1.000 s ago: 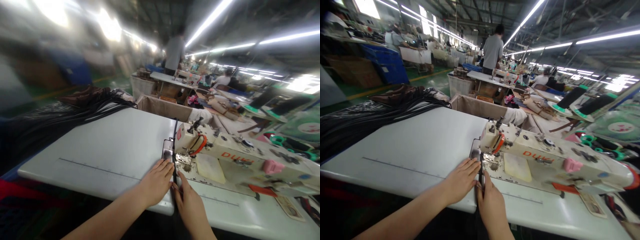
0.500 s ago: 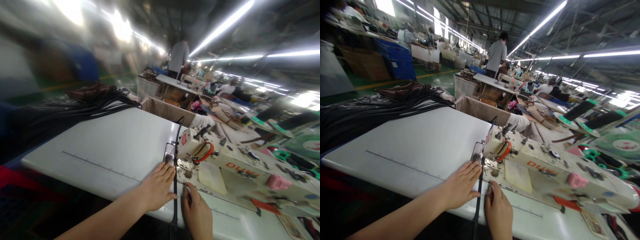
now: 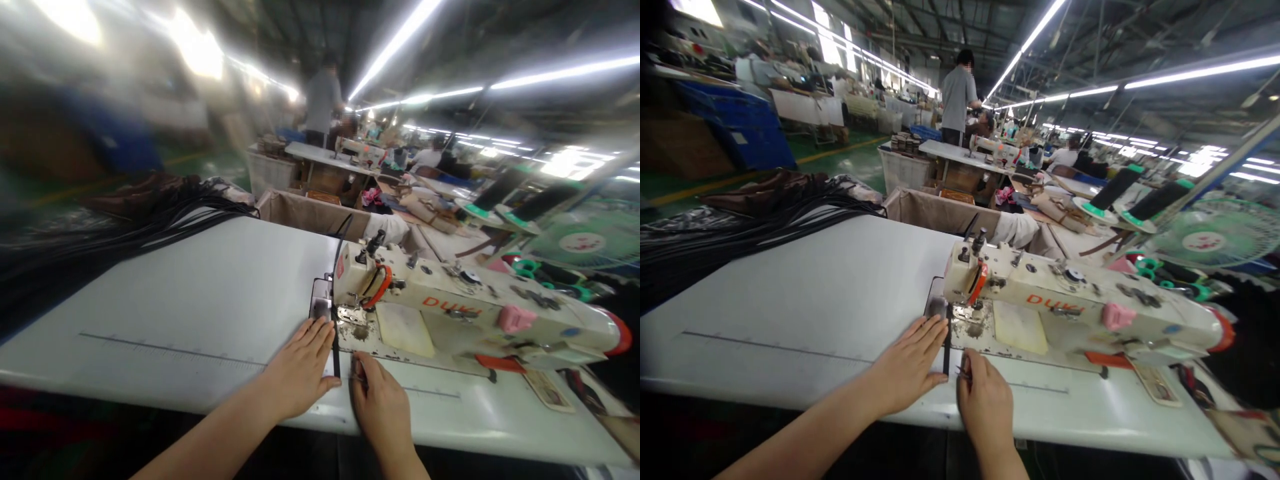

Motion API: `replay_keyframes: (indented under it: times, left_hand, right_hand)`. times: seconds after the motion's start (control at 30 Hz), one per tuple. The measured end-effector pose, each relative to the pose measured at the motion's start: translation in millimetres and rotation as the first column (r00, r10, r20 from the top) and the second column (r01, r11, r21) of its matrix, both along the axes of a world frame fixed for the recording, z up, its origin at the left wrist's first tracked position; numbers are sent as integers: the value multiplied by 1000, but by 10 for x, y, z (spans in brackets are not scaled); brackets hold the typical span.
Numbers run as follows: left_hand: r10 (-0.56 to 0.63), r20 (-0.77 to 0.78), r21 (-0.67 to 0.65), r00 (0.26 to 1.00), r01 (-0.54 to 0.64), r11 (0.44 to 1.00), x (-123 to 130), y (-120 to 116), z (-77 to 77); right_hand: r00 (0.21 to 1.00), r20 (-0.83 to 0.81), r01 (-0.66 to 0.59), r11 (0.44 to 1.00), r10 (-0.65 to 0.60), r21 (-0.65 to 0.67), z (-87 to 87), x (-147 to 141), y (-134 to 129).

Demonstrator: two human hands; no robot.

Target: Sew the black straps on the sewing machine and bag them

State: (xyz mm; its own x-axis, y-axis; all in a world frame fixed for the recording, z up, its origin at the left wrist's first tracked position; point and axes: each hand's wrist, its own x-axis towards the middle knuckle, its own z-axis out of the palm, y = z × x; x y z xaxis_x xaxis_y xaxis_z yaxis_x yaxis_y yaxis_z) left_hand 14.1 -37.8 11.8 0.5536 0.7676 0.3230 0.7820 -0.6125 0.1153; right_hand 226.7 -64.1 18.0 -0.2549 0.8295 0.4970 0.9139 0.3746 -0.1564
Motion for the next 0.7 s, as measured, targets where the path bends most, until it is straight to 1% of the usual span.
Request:
replay_keyframes:
  times: [0.23, 0.43, 0.57, 0.7]
  left_hand:
    - [2, -20, 43, 1000, -1, 999, 8, -8, 21]
    - [7, 29, 80, 1000, -9, 997, 10, 5, 8]
    - [-2, 51, 76, 999, -2, 997, -9, 79, -18]
    - [-19, 60, 52, 998, 16, 999, -34, 207, -17]
  right_hand:
    - [1000, -17, -6, 1000, 6, 2, 25, -21, -23]
    - [999, -28, -17, 1000, 17, 5, 31, -32, -34]
    - [1000, -26, -10, 1000, 10, -13, 16, -29, -45]
    - [999, -34, -8, 999, 7, -31, 3, -24, -52]
